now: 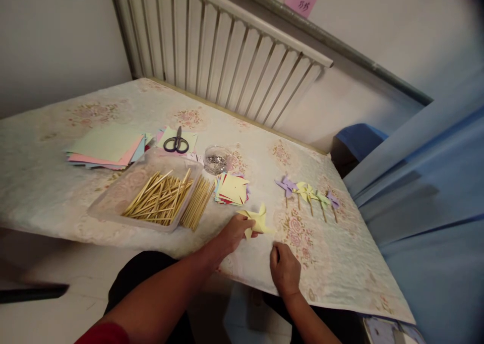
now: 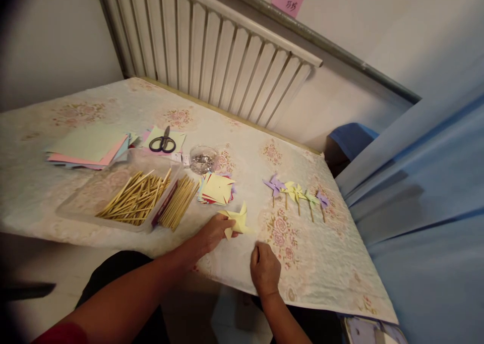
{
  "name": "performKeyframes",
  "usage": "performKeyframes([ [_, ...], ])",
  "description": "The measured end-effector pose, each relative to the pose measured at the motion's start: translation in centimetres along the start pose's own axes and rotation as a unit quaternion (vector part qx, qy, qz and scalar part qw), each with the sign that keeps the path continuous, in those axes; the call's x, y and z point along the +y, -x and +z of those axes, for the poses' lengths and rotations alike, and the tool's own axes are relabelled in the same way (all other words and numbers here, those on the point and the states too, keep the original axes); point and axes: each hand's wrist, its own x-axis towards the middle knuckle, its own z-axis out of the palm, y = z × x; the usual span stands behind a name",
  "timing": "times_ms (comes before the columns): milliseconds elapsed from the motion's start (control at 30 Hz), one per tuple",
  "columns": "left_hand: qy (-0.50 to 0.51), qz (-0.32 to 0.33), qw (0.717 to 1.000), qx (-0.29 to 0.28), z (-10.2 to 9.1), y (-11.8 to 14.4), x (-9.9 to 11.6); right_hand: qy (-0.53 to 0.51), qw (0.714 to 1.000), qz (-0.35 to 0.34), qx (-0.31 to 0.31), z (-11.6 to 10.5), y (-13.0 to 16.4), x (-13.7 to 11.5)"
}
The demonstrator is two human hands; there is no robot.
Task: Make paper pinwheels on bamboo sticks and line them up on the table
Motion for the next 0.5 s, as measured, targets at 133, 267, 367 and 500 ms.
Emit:
performKeyframes([
  [133, -0.001, -0.004, 1.0, 0.006, 0.06, 0.14, 0.15, -0.004, 1.0, 0.002, -0.002, 0.04, 0.13, 0.03],
  [267, 0.003, -0.004, 1.0, 0.012, 0.16, 0.28, 0.3, -0.007, 1.0, 0.012, -0.006, 0.02, 0.03, 0.01],
  [367, 0.006, 0.002, 1.0, 0.009, 0.11, 0.23, 0.27, -0.014, 1.0, 0.017, -0.009, 0.08, 0.07, -0.02],
  [500, -0.002, 0.01, 1.0, 0.007, -0.17, -0.03, 0.11, -0.049, 0.998, 0.041, -0.017, -0.02, 0.24, -0.04],
])
